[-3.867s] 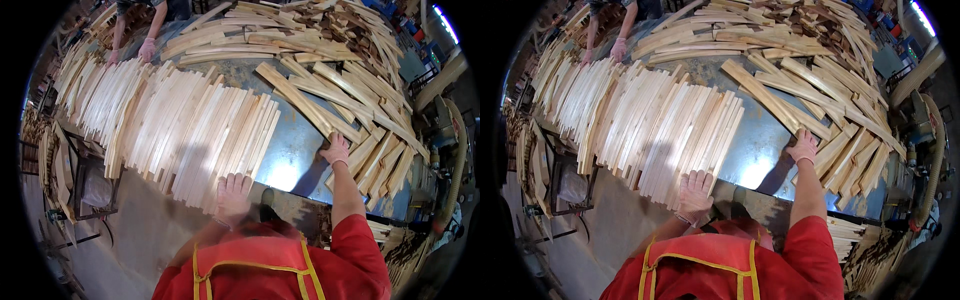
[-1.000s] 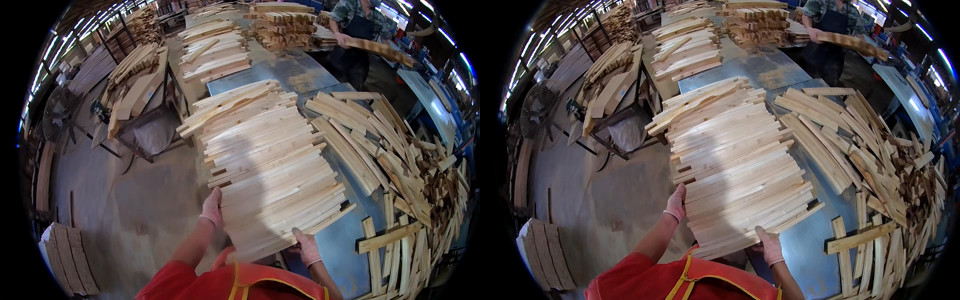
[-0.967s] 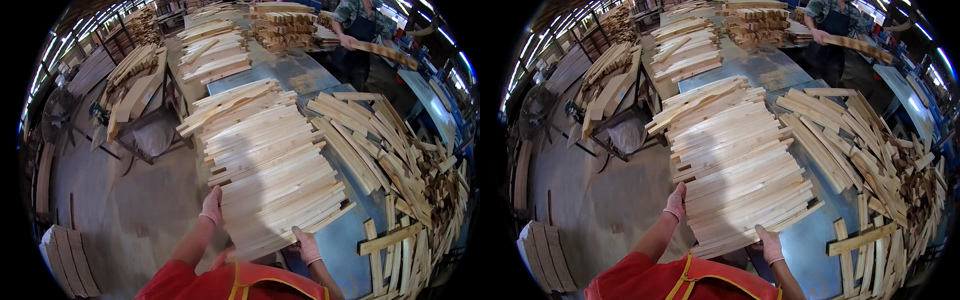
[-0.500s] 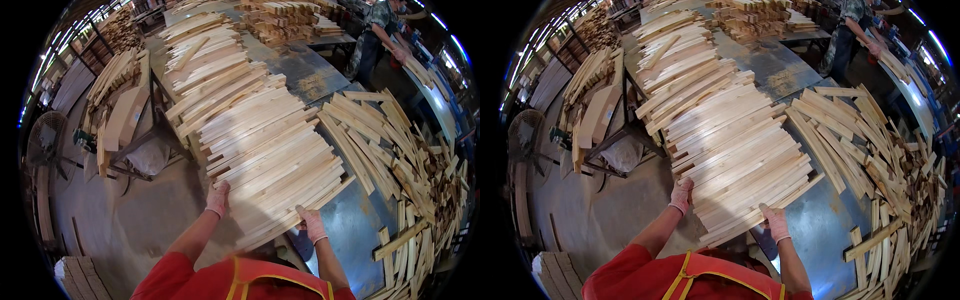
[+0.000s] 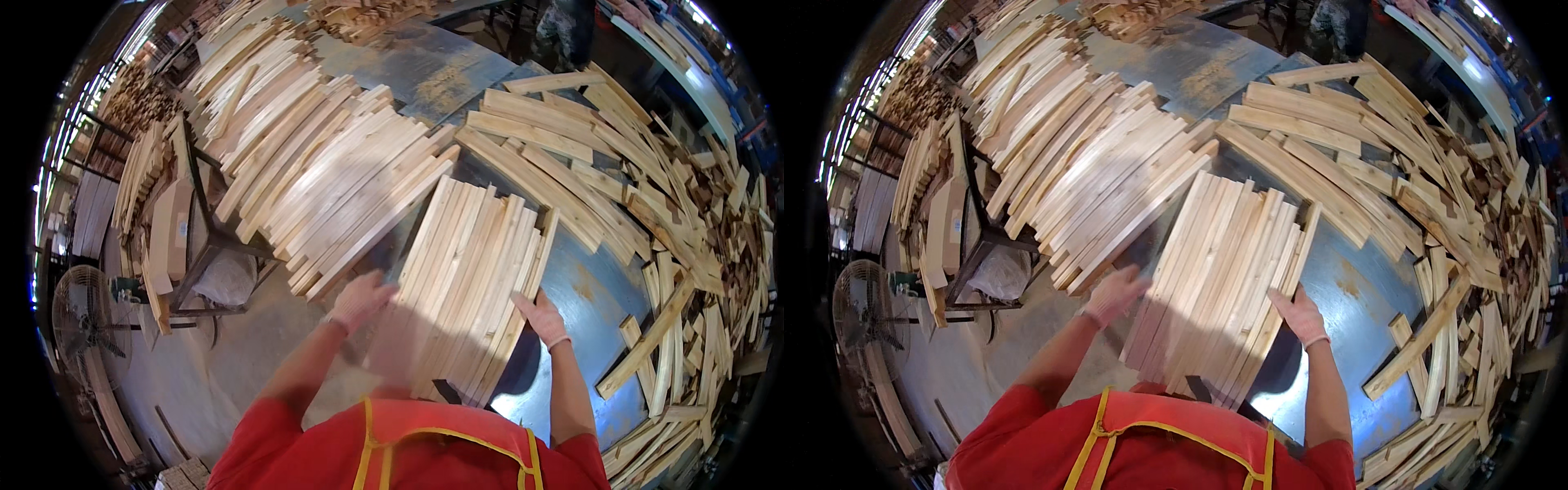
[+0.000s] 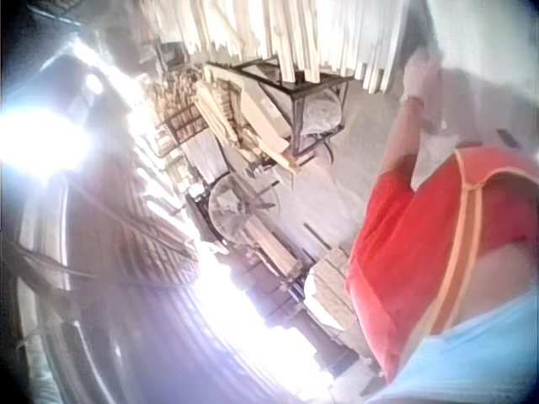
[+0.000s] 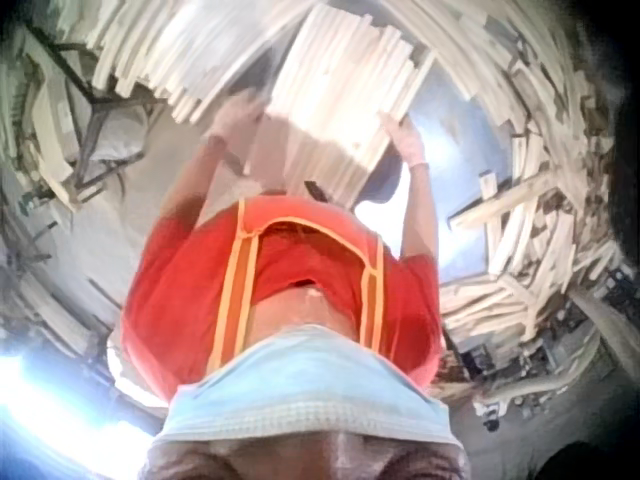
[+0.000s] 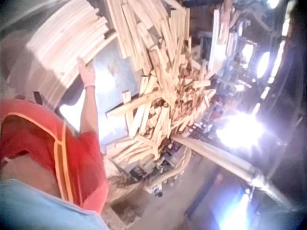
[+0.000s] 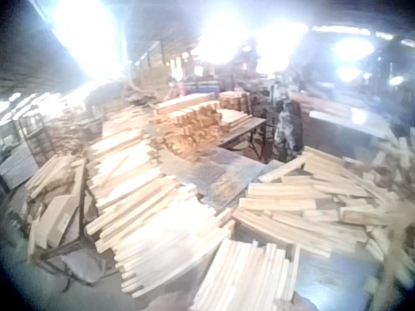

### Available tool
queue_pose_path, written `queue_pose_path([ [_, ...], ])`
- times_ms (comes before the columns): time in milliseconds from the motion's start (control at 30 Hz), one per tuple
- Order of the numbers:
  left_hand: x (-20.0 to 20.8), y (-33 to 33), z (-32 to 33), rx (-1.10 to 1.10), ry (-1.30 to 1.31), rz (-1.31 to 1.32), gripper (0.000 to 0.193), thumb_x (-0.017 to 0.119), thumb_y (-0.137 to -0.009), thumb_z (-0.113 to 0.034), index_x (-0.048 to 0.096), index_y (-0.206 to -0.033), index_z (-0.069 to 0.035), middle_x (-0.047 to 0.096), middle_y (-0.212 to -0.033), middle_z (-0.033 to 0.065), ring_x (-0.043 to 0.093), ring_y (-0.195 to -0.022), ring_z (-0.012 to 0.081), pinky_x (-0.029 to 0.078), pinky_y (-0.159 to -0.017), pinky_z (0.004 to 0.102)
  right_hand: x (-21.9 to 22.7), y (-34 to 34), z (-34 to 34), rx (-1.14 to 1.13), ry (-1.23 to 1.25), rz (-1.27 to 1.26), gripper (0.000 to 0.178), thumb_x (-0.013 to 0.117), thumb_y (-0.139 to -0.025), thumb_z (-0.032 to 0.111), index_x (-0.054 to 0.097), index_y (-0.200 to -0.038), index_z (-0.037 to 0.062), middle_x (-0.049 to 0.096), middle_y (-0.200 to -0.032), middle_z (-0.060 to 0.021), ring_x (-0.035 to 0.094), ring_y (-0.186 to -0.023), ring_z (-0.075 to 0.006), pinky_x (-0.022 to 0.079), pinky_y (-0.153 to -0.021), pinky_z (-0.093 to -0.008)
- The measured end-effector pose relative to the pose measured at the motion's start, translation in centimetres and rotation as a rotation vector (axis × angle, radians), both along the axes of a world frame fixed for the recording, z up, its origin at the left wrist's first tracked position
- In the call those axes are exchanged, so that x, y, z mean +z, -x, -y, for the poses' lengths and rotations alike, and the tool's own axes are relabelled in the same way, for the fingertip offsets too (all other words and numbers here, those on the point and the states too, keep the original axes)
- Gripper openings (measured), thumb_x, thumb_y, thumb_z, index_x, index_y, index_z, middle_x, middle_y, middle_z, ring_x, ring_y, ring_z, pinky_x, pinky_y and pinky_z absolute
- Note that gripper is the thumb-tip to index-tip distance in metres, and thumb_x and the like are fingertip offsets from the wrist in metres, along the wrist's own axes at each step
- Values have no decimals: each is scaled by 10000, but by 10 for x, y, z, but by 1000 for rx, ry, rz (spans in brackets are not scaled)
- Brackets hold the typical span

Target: The person sorts and stacks light-colored wooden planks on a large metal table. They pick up planks from a disorganized pile, align them, and place them into a neat stack, occasionally adjusting the pile to maintain order.

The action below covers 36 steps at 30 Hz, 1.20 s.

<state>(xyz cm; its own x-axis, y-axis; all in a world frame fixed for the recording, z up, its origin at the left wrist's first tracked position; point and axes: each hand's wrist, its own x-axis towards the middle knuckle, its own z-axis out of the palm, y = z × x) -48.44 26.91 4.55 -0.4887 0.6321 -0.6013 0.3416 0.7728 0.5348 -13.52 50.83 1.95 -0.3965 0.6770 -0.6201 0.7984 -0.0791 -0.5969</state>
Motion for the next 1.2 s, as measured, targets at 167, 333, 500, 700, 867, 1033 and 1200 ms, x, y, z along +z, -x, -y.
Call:
queue_pose_path([
  [167, -28, -31, -95, 67, 11, -108, 988, 760, -831, -665, 568, -1528, 9, 617, -1493, 271, 583, -1419, 403, 476, -1165, 449, -46, 8, -6, -91, -87, -112, 901, 804, -874, 585, 564, -1454, -62, 754, -1247, -271, 715, -1187, -424, 535, -1051, -453],
  [333, -1, -28, -102, -2, -53, -30, 990, 794, -794, -628, 553, -1540, -25, 586, -1488, 278, 578, -1399, 426, 478, -1164, 469, -43, 0, 13, -462, 100, -519, 692, 837, -932, 305, 570, -1469, -39, 725, -1289, -153, 687, -1140, -239, 554, -1007, -381],
  [500, 102, -5, -117, -64, -467, -60, 920, 834, -789, -573, 582, -1505, -52, 618, -1414, 251, 580, -1369, 407, 470, -1164, 484, 104, 17, 21, -528, -219, -669, 596, 803, -963, 244, 584, -1447, -25, 697, -1218, -86, 641, -1078, -192, 536, -987, -364],
  [700, 184, 30, -113, -104, -1207, -261, 1046, 903, -788, -498, 450, -1624, -61, 580, -1497, 202, 534, -1419, 357, 436, -1193, 446, 221, 16, 48, -582, -807, -749, 647, 831, -955, 286, 560, -1481, 25, 691, -1210, -52, 638, -1089, -177, 512, -1005, -364],
  [867, 69, 68, -78, -354, -1041, 62, 1213, 903, -753, -392, 243, -1718, -67, 420, -1638, 271, 444, -1511, 438, 423, -1225, 459, 158, 22, 113, -368, -731, -382, 667, 787, -967, 294, 535, -1522, 21, 649, -1365, -98, 606, -1250, -229, 489, -1105, -392],
  [1033, -53, 100, -19, -930, -534, -733, 846, 715, -917, -218, 328, -1630, 20, 539, -1533, 174, 469, -1466, 349, 416, -1202, 429, 1, 15, 167, 126, -571, 285, 672, 708, -989, 320, 509, -1551, 10, 594, -1477, -152, 562, -1360, -296, 474, -1157, -441],
  [1200, -11, 113, -26, -1144, -250, -725, 494, 581, -993, -177, 570, -1452, 9, 616, -1393, 125, 551, -1325, 284, 433, -1143, 429, -104, 13, 193, 647, -856, 730, 683, 629, -1010, 345, 484, -1580, 0, 538, -1589, -206, 517, -1470, -363, 459, -1209, -489],
])
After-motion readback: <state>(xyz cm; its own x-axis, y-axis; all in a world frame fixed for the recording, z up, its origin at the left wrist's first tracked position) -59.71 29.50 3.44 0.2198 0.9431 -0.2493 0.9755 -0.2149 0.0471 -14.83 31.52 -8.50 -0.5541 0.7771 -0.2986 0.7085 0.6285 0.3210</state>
